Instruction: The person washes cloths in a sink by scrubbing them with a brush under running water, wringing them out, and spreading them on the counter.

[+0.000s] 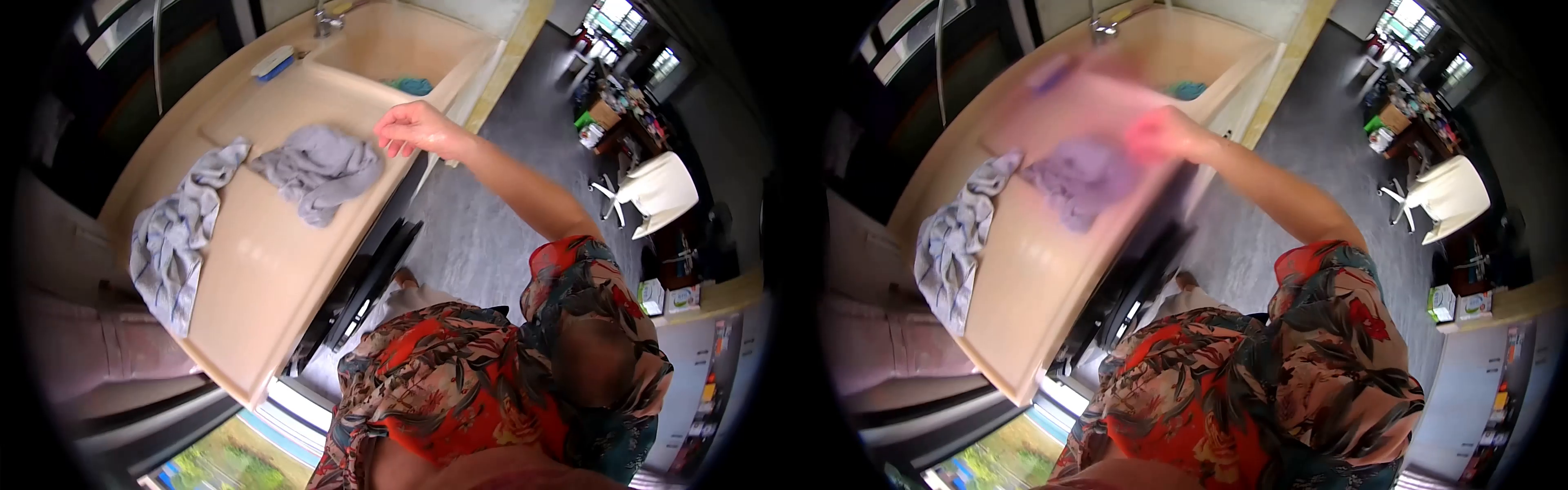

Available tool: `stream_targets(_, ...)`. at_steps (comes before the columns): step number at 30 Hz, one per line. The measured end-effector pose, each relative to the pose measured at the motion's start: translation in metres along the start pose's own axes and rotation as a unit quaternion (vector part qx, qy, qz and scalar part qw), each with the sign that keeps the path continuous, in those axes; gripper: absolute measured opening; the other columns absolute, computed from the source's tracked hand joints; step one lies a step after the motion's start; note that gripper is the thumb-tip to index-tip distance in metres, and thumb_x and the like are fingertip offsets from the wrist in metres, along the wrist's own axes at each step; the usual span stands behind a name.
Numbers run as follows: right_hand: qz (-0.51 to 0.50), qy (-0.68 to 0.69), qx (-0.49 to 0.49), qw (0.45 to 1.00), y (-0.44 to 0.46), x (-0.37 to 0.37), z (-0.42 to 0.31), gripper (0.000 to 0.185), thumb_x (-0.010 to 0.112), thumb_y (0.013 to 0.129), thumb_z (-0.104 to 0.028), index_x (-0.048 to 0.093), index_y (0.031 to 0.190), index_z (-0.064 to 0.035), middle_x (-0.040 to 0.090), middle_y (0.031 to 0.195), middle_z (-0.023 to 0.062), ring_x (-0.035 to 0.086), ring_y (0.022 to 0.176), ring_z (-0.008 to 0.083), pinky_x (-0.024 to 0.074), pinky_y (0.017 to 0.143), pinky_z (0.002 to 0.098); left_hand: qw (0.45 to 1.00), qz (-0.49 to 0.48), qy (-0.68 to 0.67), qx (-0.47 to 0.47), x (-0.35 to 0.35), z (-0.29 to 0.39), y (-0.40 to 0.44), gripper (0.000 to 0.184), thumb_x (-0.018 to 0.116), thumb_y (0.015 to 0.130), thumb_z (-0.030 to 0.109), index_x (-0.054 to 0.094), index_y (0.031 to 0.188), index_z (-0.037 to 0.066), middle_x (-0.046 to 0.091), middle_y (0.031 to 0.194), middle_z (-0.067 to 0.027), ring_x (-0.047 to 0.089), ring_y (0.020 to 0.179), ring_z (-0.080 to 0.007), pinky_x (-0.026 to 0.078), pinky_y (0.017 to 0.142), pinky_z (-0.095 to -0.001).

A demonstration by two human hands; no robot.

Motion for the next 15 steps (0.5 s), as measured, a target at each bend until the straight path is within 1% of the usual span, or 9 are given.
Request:
stream_targets(2,-0.024,0.009,0.007,1.000,0.001,0.008,-0.005,0.020,0.053,0.086,-0.022,0.058,0.095,-0.0045,0.062,0.083,0.0040,0.060,0.069,0.0102,0.0458,0.057,0.0223,1.000,0.007,0.020,-0.007,-0.027,-0.033,-0.003,0.041,0.057,0.079,0.029,0.055,0.112,0.005,0.058,0.104,-0.0140,0.057,0.091,-0.0225,0.045,0.080,-0.0327)
stream_targets(3,-0.011,-0.005,0.020,1.000,0.001,0.009,-0.005,0.022,0.052,0.087,-0.024,0.057,0.096,-0.0043,0.062,0.085,0.0040,0.059,0.069,0.0103,0.0463,0.058,0.0221,0.999,0.014,0.036,-0.011,-0.048,-0.049,-0.006,0.041,0.057,0.079,0.029,0.056,0.112,0.005,0.058,0.104,-0.0140,0.057,0.091,-0.0225,0.046,0.080,-0.0327)
stream_targets(5,-0.025,-0.004,0.018,1.000,0.002,0.014,-0.011,0.025,0.053,0.087,-0.025,0.056,0.101,-0.0045,0.062,0.086,0.0038,0.059,0.071,0.0103,0.0465,0.060,0.0218,0.997,0.022,0.073,-0.024,-0.094,-0.076,-0.017,0.042,0.057,0.079,0.030,0.056,0.112,0.005,0.059,0.103,-0.0140,0.057,0.090,-0.0225,0.046,0.079,-0.0328)
stream_targets(6,-0.006,-0.019,0.046,0.999,0.002,0.014,-0.015,0.027,0.052,0.087,-0.026,0.055,0.103,-0.0043,0.062,0.087,0.0041,0.059,0.072,0.0107,0.0462,0.062,0.0221,0.995,0.025,0.092,-0.032,-0.115,-0.085,-0.029,0.042,0.056,0.079,0.031,0.056,0.112,0.005,0.059,0.103,-0.0140,0.057,0.089,-0.0225,0.046,0.079,-0.0328)
stream_targets(7,-0.020,-0.004,0.004,1.000,0.002,0.013,-0.018,0.026,0.052,0.087,-0.024,0.055,0.103,-0.0039,0.061,0.087,0.0047,0.058,0.074,0.0115,0.0458,0.062,0.0228,0.994,0.027,0.101,-0.044,-0.130,-0.096,-0.039,0.042,0.056,0.079,0.031,0.056,0.112,0.005,0.059,0.103,-0.0140,0.057,0.089,-0.0225,0.046,0.079,-0.0328)
stream_targets(10,-0.005,-0.003,0.025,1.000,0.002,0.029,-0.025,0.024,0.053,0.087,-0.020,0.055,0.101,-0.0012,0.060,0.086,0.0062,0.059,0.072,0.0125,0.0454,0.062,0.0224,0.992,0.027,0.105,-0.059,-0.153,-0.123,-0.059,0.043,0.056,0.079,0.033,0.056,0.111,0.005,0.059,0.102,-0.0140,0.058,0.088,-0.0224,0.046,0.078,-0.0329)
stream_targets(11,-0.008,0.002,0.042,0.999,0.011,0.037,-0.026,0.023,0.053,0.087,-0.019,0.055,0.102,-0.0012,0.060,0.086,0.0060,0.058,0.072,0.0126,0.0454,0.063,0.0226,0.992,0.025,0.107,-0.067,-0.161,-0.126,-0.061,0.043,0.056,0.079,0.034,0.056,0.111,0.005,0.059,0.102,-0.0140,0.058,0.088,-0.0224,0.046,0.078,-0.0329)
stream_targets(13,-0.015,0.005,0.034,0.999,0.021,0.058,-0.028,0.023,0.053,0.087,-0.019,0.055,0.102,-0.0015,0.060,0.087,0.0061,0.058,0.072,0.0130,0.0458,0.063,0.0232,0.989,0.024,0.118,-0.087,-0.168,-0.128,-0.078,0.044,0.056,0.079,0.035,0.056,0.111,0.005,0.059,0.101,-0.0140,0.058,0.087,-0.0224,0.047,0.078,-0.0330)
stream_targets(15,-0.005,-0.014,0.065,0.998,0.028,0.060,-0.023,0.022,0.053,0.087,-0.018,0.055,0.102,-0.0021,0.060,0.086,0.0061,0.058,0.072,0.0129,0.0461,0.062,0.0240,0.985,0.014,0.127,-0.115,-0.169,-0.122,-0.102,0.044,0.056,0.079,0.036,0.056,0.111,0.005,0.060,0.101,-0.0140,0.058,0.086,-0.0224,0.047,0.077,-0.0330)
Point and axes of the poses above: each hand's wrist, its own y-axis towards the middle knuckle, its own x-axis out of the palm, z = x × y, the point moved 3 cm from there along y, towards the middle knuckle
